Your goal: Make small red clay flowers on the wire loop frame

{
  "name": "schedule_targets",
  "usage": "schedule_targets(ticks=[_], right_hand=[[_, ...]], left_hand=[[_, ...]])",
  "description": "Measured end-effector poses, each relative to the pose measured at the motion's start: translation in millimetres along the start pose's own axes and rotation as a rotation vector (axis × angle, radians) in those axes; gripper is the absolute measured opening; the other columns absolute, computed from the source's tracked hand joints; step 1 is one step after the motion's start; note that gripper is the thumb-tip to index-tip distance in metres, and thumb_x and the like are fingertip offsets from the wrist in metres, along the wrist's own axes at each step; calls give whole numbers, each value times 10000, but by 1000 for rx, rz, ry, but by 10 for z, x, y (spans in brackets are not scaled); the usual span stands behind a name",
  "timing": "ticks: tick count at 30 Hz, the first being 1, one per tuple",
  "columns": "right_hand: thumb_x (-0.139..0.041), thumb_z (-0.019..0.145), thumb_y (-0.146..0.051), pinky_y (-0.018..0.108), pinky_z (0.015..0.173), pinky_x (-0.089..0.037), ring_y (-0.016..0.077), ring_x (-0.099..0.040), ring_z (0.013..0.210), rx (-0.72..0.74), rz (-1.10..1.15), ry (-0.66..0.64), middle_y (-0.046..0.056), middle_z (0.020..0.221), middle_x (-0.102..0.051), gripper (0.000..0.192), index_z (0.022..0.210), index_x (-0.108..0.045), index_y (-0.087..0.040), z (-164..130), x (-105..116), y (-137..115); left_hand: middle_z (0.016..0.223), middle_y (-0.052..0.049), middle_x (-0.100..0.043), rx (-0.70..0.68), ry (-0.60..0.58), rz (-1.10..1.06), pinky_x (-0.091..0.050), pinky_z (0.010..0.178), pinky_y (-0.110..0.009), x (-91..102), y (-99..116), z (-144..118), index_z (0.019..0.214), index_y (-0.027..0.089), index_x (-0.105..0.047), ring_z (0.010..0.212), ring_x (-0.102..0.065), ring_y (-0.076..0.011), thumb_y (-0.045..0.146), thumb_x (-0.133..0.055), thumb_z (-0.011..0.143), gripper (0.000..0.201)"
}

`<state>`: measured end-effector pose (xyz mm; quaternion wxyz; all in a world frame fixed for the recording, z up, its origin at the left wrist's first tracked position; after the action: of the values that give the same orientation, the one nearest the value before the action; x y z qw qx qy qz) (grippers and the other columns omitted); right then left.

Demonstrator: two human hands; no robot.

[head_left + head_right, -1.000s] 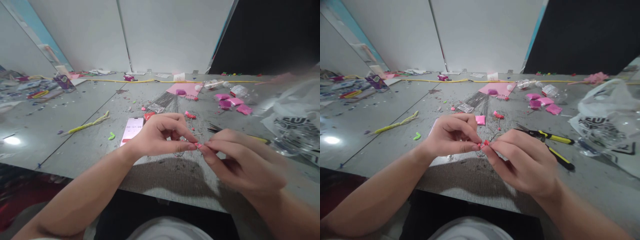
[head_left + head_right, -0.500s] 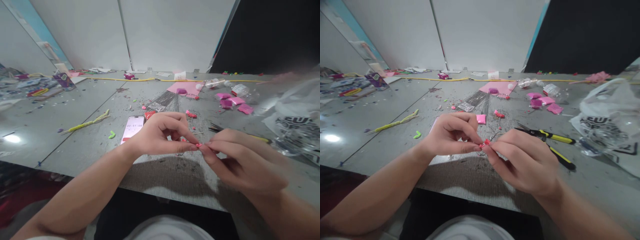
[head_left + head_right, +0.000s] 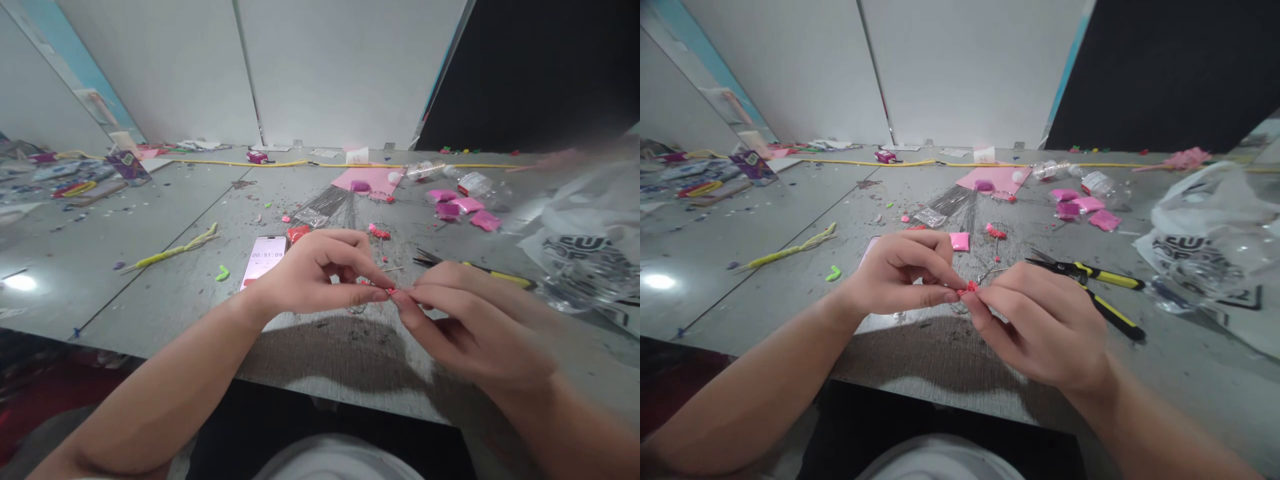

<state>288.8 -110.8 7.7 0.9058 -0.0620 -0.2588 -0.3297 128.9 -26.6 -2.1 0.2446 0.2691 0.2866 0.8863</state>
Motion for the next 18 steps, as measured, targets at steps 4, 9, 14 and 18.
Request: schedule_targets(ticks=[4,9,14,18], right_hand=[[-748,867,-59,253,574,-504,117,-610,614,14,3,-25,5,690,-683,146,857,-649,-166,-10,-6,-11],[-740,869,-50,255,582,-506,117,-619,620,34,28,-39,11,689,-691,144,840,-649,-159,-8,7,-33],[-728,876,-58,252,560,-496,116,-611,609,34,21,-44,7,683,-687,166,800,-637,-173,0,27,-40],[-717,877,-51,250,553,-490,111,-599,599,48,42,-42,0,677,-682,168,798,-633,-173,-9,17,-47]], left_hand=[[747,7,-587,4,-39,-47,-434,518,-178,-17,5,1,965,180,-824,641,-538,-64,81,-866,758,234],[750,8,-564,42,-60,-90,-428,509,-184,-31,-9,-10,966,184,-829,642,-527,-66,101,-867,765,222],[757,5,-561,38,-98,-122,-421,504,-191,-52,-5,-7,949,183,-829,631,-510,-64,136,-861,785,174],[755,1,-572,33,-105,-128,-422,505,-189,-59,-1,-1,956,187,-830,628,-515,-64,153,-848,804,157]])
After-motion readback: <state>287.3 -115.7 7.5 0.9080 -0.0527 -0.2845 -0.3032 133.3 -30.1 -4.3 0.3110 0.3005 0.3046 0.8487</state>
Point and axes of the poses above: each hand's wrist, its own z-axis towards the middle knuckle, its own x-axis out of the back of the hand, y = z × x, the point moved 5 cm from there along z, towards the middle knuckle
